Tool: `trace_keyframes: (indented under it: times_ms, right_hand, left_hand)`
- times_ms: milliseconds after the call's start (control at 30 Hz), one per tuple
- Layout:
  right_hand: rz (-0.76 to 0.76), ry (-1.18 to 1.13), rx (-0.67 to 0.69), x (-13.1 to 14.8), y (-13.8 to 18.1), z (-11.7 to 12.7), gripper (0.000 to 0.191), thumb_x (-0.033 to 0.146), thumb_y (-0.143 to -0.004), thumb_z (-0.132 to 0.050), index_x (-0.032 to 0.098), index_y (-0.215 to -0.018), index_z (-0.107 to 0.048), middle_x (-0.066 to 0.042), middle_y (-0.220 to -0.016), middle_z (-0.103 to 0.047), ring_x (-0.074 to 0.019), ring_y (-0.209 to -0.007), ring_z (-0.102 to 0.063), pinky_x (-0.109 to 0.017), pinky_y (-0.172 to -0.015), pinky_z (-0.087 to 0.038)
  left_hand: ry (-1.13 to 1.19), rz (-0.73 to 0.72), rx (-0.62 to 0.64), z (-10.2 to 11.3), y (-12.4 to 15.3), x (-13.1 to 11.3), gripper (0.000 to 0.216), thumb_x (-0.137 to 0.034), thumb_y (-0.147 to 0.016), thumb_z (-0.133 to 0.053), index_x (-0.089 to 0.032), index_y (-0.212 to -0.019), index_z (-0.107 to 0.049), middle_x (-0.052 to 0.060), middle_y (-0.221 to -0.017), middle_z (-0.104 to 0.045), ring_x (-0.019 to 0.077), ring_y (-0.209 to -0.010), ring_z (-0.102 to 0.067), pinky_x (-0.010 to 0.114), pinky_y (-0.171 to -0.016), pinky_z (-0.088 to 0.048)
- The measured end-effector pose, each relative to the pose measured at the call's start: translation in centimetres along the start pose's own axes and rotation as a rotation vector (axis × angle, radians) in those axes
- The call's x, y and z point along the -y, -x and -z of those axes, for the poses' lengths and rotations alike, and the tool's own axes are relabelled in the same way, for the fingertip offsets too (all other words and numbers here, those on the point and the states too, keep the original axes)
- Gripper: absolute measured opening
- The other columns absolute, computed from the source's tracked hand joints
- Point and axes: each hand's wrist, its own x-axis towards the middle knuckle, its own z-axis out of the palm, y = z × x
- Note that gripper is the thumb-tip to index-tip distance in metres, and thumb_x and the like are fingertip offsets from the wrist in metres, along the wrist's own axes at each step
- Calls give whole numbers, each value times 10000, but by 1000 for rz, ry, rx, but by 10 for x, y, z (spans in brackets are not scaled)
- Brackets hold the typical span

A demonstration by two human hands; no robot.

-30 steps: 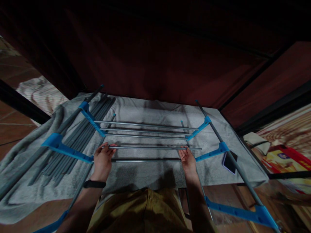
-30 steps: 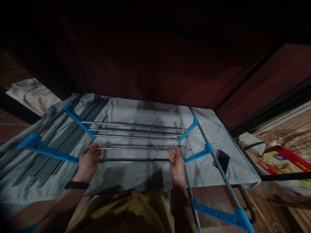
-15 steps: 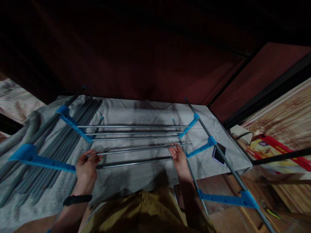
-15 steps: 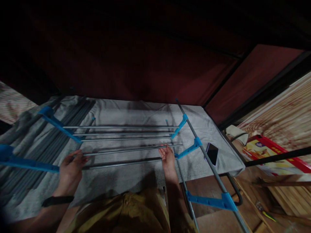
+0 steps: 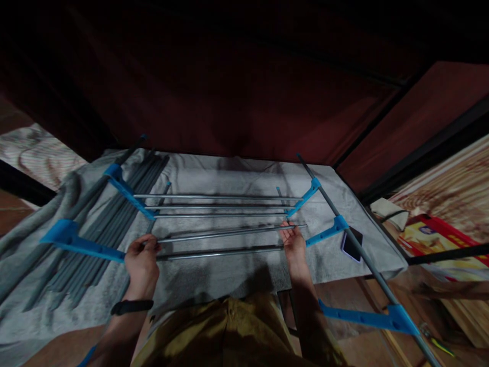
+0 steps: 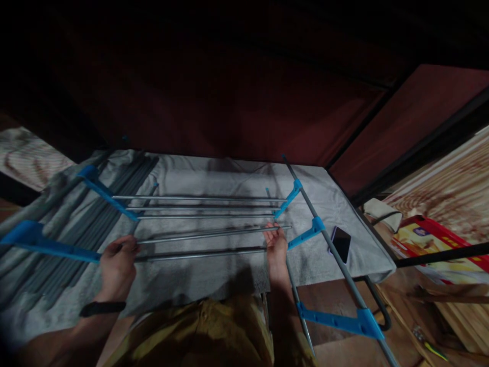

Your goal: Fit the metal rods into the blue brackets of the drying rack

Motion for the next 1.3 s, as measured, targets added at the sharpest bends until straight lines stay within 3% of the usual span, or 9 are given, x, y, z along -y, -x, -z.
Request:
trace_keyframes:
  times_ms: [67,167,267,433,633,800,900,1067,1300]
  right_hand:
    - [-1,8,9,1,-3,4,71,273,-912,-615,229,-904,-670,-20,-891,-788,-137,-817,-752,-257,-781,-627]
    - [9,21,26,2,-7,8,57,268,-883,-641,231,-898,-681,-22,-911,-788,-134,-841,-751,-254,-797,-624]
    - [31,39,25,2,-9,12,37,278,-858,-663,250,-874,-682,-12,-907,-782,-132,-845,-747,-247,-795,-620]
    - [70,93,32,3,-11,19,68,269,-796,-701,261,-860,-680,-11,-895,-775,-153,-838,-747,-264,-765,-630]
    - [30,79,-9,0,-16,29,27,256,-799,-673,238,-818,-679,-26,-917,-749,-144,-854,-730,-260,-832,-617]
    - [31,104,-56,-1,-18,31,26,258,-801,-682,243,-813,-664,-27,-958,-738,-180,-940,-730,-388,-1005,-595]
    - [17,116,-34,-4,-18,31,55,289,-807,-699,249,-823,-665,-14,-949,-734,-181,-959,-732,-432,-1083,-562]
    - [-16,172,24,-9,-19,33,21,276,-806,-702,296,-812,-696,-49,-982,-748,-186,-1007,-738,-370,-1073,-573]
    - [41,214,45,-11,-11,33,98,246,-757,-737,307,-833,-722,-82,-1015,-771,-244,-1043,-754,-446,-1078,-590]
  left_hand:
    - [-64,-58,1,2,-2,4,196,-306,-716,-698,-181,-856,-644,-2,-817,-625,135,-659,-552,270,-609,-493]
    - [-194,-197,100,9,-5,9,244,-352,-786,-589,-177,-922,-692,60,-991,-684,174,-761,-605,311,-673,-545]
    - [-403,-384,213,17,-7,13,297,-284,-782,-524,-186,-971,-732,96,-1071,-682,238,-919,-649,386,-804,-590]
    - [-620,-560,262,21,-4,18,329,-197,-757,-546,-189,-1019,-744,143,-1144,-644,303,-1052,-656,463,-898,-593]
    - [-917,-780,277,21,11,4,272,-161,-916,-494,-193,-1040,-734,172,-1152,-705,350,-1178,-620,562,-1061,-493]
    - [-1186,-905,389,18,27,-12,361,-79,-930,-445,-180,-1104,-744,170,-1130,-727,340,-1190,-623,561,-1146,-393]
    - [-1258,-944,498,12,32,-10,381,-62,-937,-428,-177,-1107,-749,150,-1049,-727,319,-1095,-643,527,-1125,-411]
    - [-1232,-1015,653,-2,41,1,378,-69,-964,-436,-190,-1160,-737,137,-1077,-728,296,-1045,-649,462,-997,-475]
    - [-1169,-1074,743,-18,50,8,353,-89,-1000,-457,-195,-1227,-706,109,-1059,-717,269,-1014,-656,427,-967,-477]
